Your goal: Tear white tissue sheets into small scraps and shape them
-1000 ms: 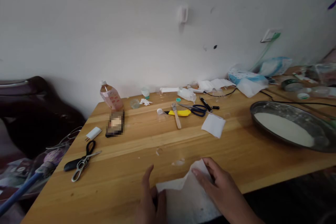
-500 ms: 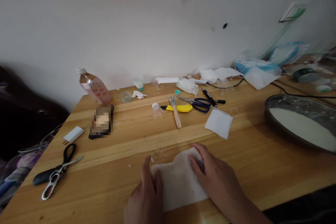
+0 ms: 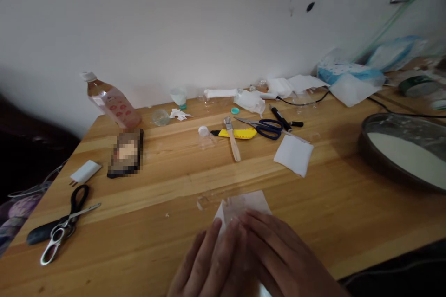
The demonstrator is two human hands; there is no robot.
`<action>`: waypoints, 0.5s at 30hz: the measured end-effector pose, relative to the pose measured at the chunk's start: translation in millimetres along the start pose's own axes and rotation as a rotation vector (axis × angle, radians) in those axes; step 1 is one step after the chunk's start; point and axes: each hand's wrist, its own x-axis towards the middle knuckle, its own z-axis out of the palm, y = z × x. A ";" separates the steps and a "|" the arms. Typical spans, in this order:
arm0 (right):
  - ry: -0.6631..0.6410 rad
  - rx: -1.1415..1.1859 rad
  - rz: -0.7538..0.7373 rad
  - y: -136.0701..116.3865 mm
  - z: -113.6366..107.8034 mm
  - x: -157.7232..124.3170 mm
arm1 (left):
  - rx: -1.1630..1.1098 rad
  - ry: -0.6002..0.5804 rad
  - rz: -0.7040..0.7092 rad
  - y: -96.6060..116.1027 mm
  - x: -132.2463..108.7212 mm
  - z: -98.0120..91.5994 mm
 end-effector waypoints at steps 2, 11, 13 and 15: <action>-0.019 -0.019 -0.038 2.5 -1.5 -5.0 | -0.008 -0.064 0.176 -12.3 2.5 -0.5; -0.212 -0.190 -0.189 32.3 -19.1 -23.1 | 0.073 -0.209 0.445 -60.5 -2.4 -8.0; -0.229 -0.218 -0.207 34.2 -22.7 -22.3 | 0.065 -0.225 0.453 -62.7 -4.4 -11.8; -0.225 -0.203 -0.223 34.2 -25.4 -19.4 | 0.045 -0.208 0.419 -61.6 -4.0 -15.5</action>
